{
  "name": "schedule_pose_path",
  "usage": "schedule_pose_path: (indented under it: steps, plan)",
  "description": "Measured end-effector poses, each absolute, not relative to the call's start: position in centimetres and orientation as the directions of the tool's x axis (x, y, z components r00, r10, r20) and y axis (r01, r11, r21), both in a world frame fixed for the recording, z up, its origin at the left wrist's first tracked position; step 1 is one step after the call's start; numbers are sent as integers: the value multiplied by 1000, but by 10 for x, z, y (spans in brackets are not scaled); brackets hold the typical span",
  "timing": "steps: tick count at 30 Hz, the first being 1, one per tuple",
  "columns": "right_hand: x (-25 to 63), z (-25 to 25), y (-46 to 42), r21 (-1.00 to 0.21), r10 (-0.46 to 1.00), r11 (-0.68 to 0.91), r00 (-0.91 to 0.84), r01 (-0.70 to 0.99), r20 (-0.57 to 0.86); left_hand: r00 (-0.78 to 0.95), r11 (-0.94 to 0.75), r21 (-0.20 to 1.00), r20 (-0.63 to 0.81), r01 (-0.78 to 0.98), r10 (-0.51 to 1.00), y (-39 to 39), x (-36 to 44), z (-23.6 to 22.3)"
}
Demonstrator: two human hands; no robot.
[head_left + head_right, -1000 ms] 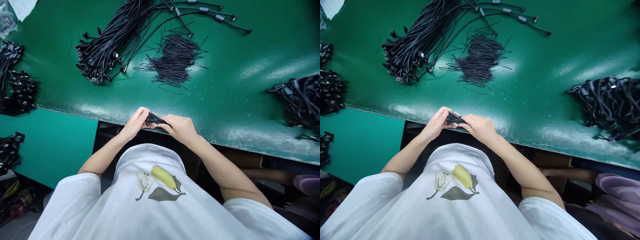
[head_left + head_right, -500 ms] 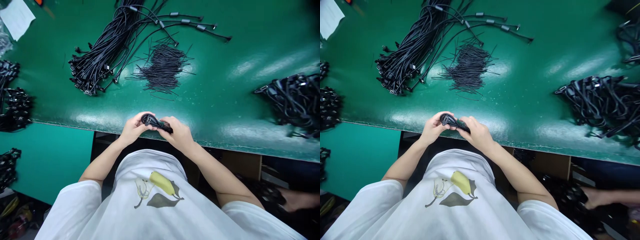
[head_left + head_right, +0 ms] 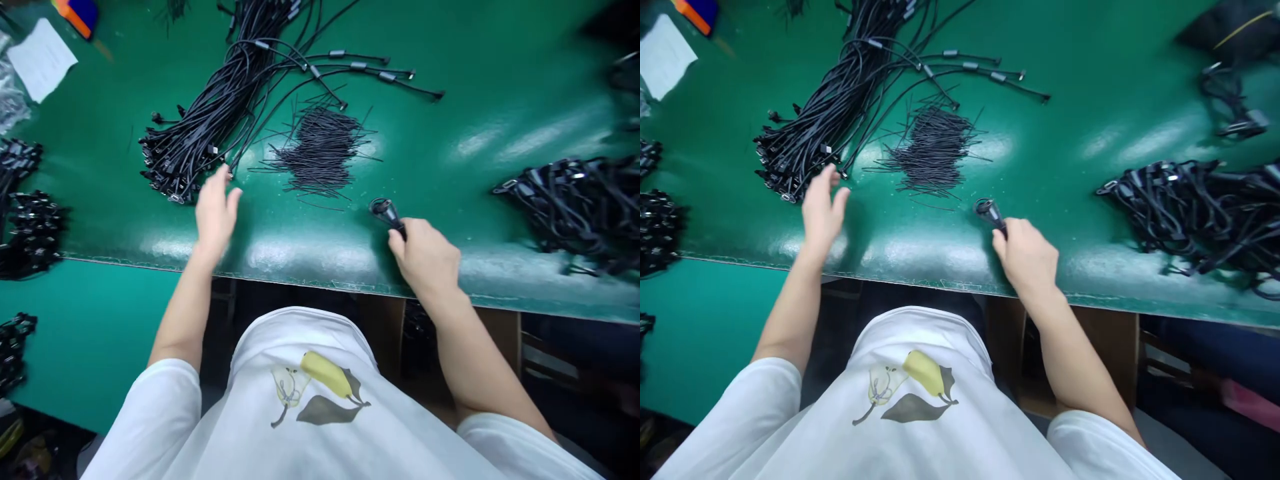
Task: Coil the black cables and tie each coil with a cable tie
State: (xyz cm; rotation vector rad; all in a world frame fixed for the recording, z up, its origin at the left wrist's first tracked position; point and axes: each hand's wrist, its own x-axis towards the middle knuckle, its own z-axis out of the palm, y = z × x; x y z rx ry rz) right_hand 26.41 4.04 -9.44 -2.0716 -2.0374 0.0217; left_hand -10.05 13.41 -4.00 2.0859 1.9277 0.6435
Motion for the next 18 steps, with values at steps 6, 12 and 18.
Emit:
schedule_pose_path:
  steps: [6, 12, 18]
  plan:
    - [364, -73, 66, -51, 919, -373, 376, 927, 119, 22, -109, 314, 271, 943, 962, 182, -129, -32]
    - [415, -55, 98, 32, 792, -603, 593, 797, 147, 23, -157, 470, 279, 868, 960, 195, -161, -16]
    - [336, -24, 127, -170, 945, -158, 199, 973, 259, -10, -118, 783, 156, 611, 988, 197, -174, 13]
